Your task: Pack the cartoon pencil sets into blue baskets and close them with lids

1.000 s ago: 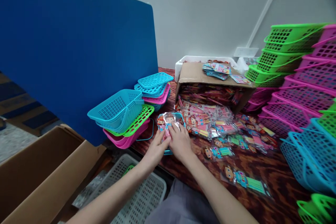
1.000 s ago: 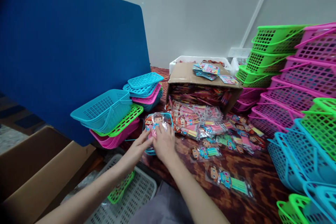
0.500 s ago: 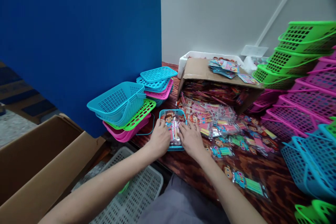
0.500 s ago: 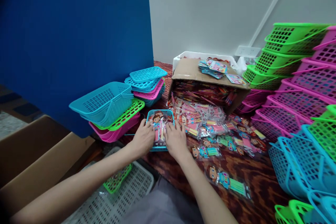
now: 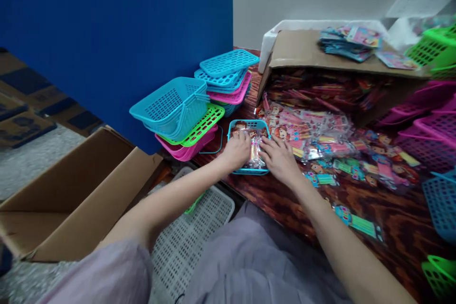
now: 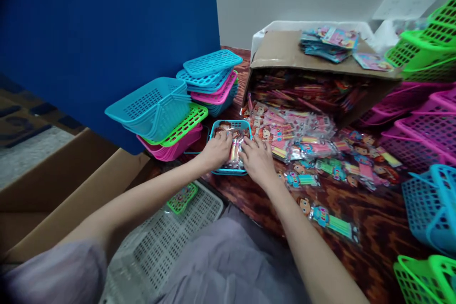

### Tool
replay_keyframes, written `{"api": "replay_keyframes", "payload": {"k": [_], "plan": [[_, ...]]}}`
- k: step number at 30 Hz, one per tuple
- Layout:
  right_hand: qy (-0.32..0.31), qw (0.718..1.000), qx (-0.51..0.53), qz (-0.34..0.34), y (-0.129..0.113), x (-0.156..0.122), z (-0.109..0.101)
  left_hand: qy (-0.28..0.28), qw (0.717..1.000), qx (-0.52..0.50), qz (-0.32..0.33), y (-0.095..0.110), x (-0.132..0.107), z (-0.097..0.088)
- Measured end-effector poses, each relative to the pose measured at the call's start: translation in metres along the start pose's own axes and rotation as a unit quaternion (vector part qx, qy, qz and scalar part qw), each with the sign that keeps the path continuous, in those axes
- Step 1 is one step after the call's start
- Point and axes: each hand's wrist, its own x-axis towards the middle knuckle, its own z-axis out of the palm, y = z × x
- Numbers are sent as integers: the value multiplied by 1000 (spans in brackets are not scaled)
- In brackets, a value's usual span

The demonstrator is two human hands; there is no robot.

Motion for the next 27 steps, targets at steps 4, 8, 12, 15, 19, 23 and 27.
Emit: {"api": "replay_keyframes", "payload": {"k": [4, 8, 12, 15, 19, 23, 27], "plan": [[74, 997, 31, 4, -8, -15, 1, 29, 1000, 5, 0, 4, -7, 1], [84, 996, 29, 12, -18, -25, -3, 56, 998, 0, 13, 2, -9, -5], [17, 1000, -19, -8, -24, -18, -14, 63, 998, -8, 29, 8, -4, -14], [-13, 999, -31, 6, -28, -11, -17, 66, 996, -30, 53, 12, 6, -8], [-4, 998, 46, 37, -31, -17, -16, 56, 993, -87, 57, 9, 20, 15], [63, 982, 172, 50, -30, -40, -19, 66, 991, -111, 41, 6, 25, 30], [139, 959, 219, 113, 1, -71, -25, 83, 991, -101, 42, 8, 21, 32]]}}
